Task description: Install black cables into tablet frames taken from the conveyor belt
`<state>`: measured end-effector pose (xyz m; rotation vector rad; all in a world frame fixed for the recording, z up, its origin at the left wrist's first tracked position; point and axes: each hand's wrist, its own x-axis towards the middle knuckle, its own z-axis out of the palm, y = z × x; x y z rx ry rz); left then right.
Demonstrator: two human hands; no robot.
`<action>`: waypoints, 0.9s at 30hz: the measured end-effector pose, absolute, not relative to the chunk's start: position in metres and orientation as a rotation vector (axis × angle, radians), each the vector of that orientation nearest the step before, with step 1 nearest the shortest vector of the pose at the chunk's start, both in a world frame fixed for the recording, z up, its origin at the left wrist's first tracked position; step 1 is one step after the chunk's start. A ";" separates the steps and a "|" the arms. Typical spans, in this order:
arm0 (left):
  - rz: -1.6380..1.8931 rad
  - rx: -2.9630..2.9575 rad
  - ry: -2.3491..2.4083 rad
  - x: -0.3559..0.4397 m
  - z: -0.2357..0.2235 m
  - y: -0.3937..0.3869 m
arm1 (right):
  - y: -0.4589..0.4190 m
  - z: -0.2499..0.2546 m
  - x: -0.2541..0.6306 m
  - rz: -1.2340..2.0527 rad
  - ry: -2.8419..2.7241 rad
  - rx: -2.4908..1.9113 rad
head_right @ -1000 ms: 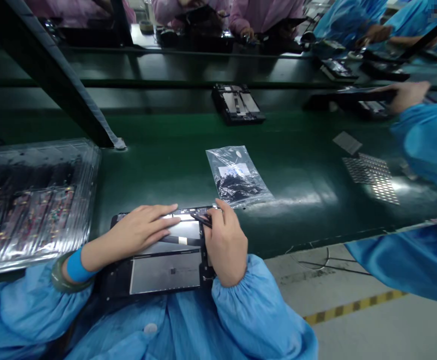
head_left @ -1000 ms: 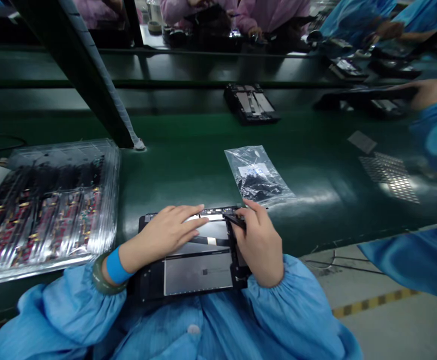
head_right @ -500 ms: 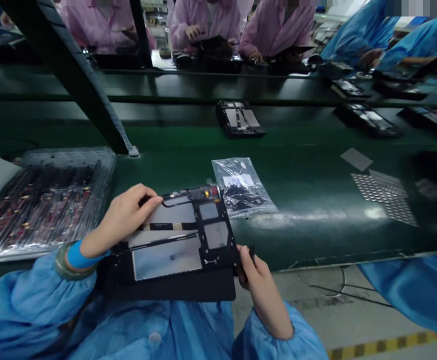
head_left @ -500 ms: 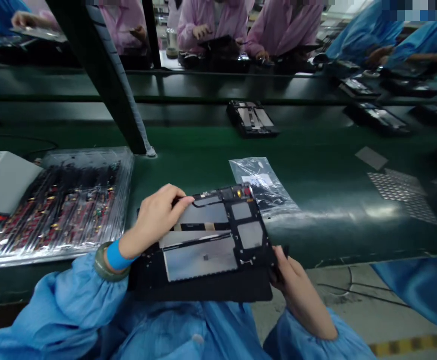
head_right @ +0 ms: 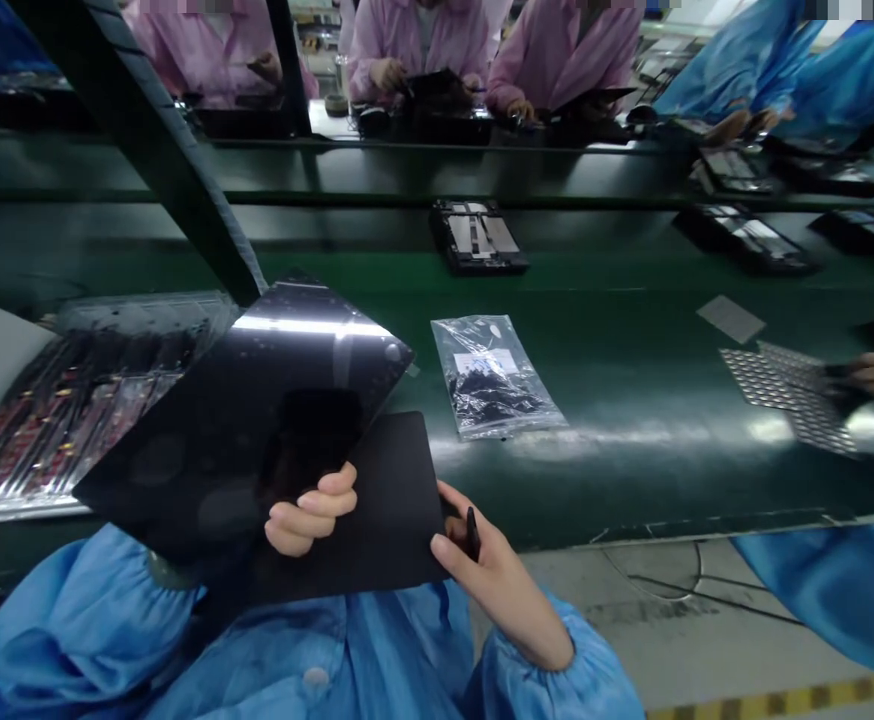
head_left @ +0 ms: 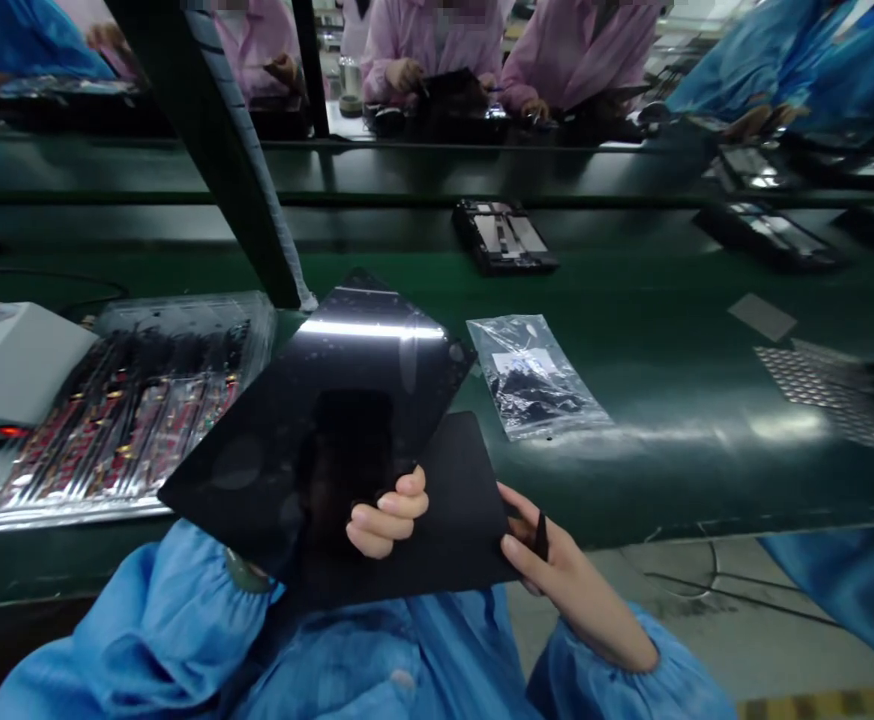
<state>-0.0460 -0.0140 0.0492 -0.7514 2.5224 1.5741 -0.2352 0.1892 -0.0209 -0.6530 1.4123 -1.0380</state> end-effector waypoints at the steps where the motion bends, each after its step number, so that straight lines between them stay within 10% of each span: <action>1: 1.753 -0.728 2.272 -0.047 0.052 -0.013 | 0.189 -0.021 -0.235 -1.026 1.423 -0.651; 5: 2.362 -0.617 1.032 -0.056 0.071 -0.013 | 0.186 -0.015 -0.235 -0.962 1.486 -0.635; 10: 2.481 -0.665 0.740 -0.058 0.083 -0.014 | 0.184 -0.014 -0.234 -0.949 1.490 -0.622; 22: 2.410 -0.581 0.958 -0.059 0.071 -0.015 | 0.185 -0.021 -0.236 -0.974 1.480 -0.656; 27: 2.082 -0.953 1.829 -0.055 0.069 -0.020 | 0.187 -0.020 -0.250 -0.971 1.594 -0.773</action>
